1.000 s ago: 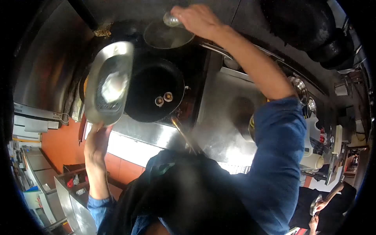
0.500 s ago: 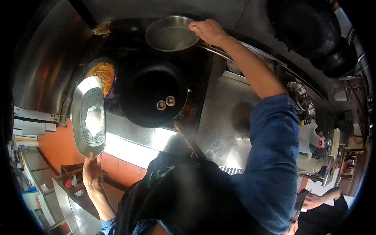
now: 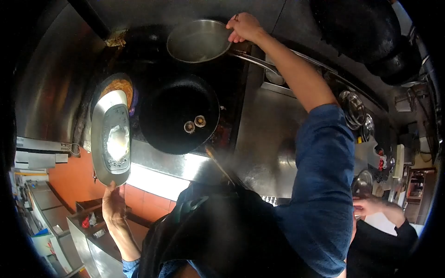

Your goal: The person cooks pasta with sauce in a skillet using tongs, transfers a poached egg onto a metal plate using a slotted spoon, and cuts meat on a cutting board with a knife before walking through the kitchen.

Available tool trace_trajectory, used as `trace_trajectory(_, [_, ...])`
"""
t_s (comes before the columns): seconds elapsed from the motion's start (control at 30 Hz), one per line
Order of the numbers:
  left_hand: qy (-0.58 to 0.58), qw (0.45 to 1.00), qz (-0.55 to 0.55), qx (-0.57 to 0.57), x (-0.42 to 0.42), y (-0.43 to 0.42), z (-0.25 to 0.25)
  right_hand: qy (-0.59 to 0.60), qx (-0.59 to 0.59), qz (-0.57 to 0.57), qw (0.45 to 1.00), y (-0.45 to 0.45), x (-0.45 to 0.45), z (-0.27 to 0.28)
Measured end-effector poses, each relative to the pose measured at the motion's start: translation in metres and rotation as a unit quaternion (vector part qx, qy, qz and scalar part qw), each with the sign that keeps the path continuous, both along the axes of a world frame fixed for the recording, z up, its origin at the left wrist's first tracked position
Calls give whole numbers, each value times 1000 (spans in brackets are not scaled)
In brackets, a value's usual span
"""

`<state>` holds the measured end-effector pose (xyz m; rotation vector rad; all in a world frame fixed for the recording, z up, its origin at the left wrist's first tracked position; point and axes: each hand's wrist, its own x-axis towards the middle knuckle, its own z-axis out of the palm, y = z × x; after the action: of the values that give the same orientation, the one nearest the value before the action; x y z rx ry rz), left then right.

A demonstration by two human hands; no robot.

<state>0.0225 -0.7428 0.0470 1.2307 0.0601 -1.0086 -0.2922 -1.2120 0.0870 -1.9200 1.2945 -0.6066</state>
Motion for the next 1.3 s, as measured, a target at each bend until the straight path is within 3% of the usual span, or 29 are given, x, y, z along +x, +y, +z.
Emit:
trace_trajectory(0.17, [0,1000,-10,12,4,1,-2,-53,86,-77,992,0,9,-3])
trace_trajectory(0.37, [7,1000,-16,2,3,-3,-2,-79,99,-107,986,-2,17,1])
trace_trajectory(0.8, [27,999,-10,-23,3,-7,-2,-137,107,-102,979,-16,27,-18])
trace_trajectory(1.3, [30,1000,-7,1,2,-11,-3,-148,47,-106,982,-27,34,5])
